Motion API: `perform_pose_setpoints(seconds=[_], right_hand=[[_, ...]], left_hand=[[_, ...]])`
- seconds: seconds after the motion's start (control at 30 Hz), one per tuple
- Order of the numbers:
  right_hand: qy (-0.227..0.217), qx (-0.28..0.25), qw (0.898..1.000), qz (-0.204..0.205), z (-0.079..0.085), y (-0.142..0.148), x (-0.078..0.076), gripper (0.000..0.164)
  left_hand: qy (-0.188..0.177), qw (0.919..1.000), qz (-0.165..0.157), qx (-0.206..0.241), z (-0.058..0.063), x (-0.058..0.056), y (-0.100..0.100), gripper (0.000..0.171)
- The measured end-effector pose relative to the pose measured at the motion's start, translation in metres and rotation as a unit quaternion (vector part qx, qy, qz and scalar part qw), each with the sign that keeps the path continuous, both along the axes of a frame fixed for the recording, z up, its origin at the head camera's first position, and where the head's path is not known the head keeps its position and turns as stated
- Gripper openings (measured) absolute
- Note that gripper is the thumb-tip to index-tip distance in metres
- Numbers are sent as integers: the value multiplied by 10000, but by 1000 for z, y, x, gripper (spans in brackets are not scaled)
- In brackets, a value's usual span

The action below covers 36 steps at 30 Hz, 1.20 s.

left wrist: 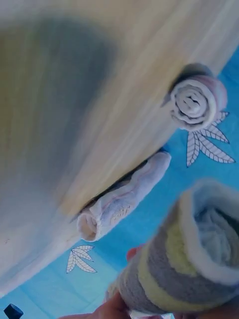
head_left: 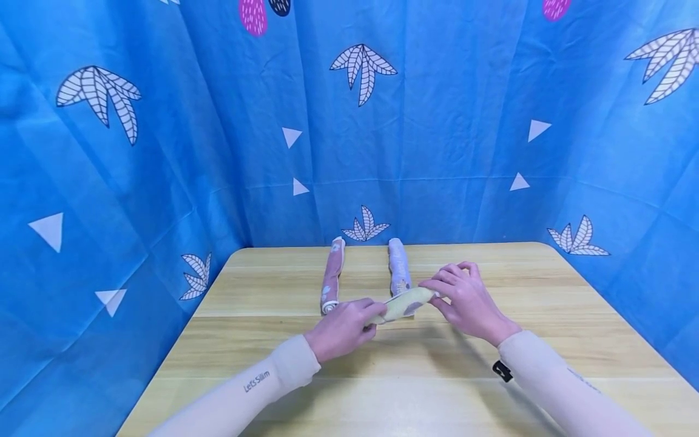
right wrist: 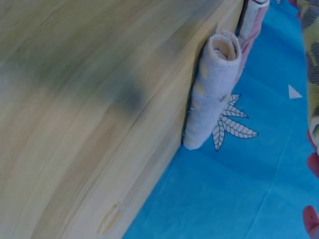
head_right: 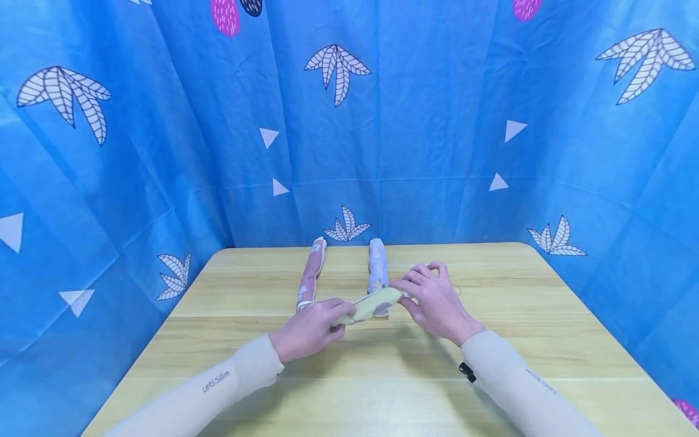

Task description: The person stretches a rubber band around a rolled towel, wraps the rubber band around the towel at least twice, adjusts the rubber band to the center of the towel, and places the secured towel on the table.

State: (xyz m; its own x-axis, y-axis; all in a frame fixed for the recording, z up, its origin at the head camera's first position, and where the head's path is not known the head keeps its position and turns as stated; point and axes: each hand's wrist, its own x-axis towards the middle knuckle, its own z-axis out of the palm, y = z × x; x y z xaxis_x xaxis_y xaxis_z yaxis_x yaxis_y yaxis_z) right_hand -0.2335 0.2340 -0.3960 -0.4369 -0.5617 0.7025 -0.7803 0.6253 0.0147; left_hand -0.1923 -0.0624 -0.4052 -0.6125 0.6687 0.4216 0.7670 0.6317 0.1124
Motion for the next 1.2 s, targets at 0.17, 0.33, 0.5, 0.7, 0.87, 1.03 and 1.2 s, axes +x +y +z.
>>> perform_pose_setpoints(seconds=[0.17,0.33,0.5,0.7,0.87,1.03,1.2], right_hand=[[-35,18,10000,-2,0,-3,-1,32],[-341,84,9994,-42,1,-4,-1,31],[-1091,-76,9940,-88,3,-2,1,29],[-1323,-307,9907,106,-1,0,2,43],[-312,-55,9989,338,-5,2,-1,62],[277,134,9990,318,-8,3,-6,53],[211,187,9993,251,-8,1,-6,45]], left_hand=[[177,9993,-16,-314,-4,-6,-1,17],[401,9986,-119,-334,-1,-9,-7,13],[-364,9992,-83,122,4,-14,-14,11],[-2399,9648,-27,1074,2,-16,-17,15],[-3486,9161,-255,1965,1,-16,-16,11],[-4017,8873,-280,2246,-1,-16,-10,11],[-3526,9204,-29,1692,-2,-7,-3,25]])
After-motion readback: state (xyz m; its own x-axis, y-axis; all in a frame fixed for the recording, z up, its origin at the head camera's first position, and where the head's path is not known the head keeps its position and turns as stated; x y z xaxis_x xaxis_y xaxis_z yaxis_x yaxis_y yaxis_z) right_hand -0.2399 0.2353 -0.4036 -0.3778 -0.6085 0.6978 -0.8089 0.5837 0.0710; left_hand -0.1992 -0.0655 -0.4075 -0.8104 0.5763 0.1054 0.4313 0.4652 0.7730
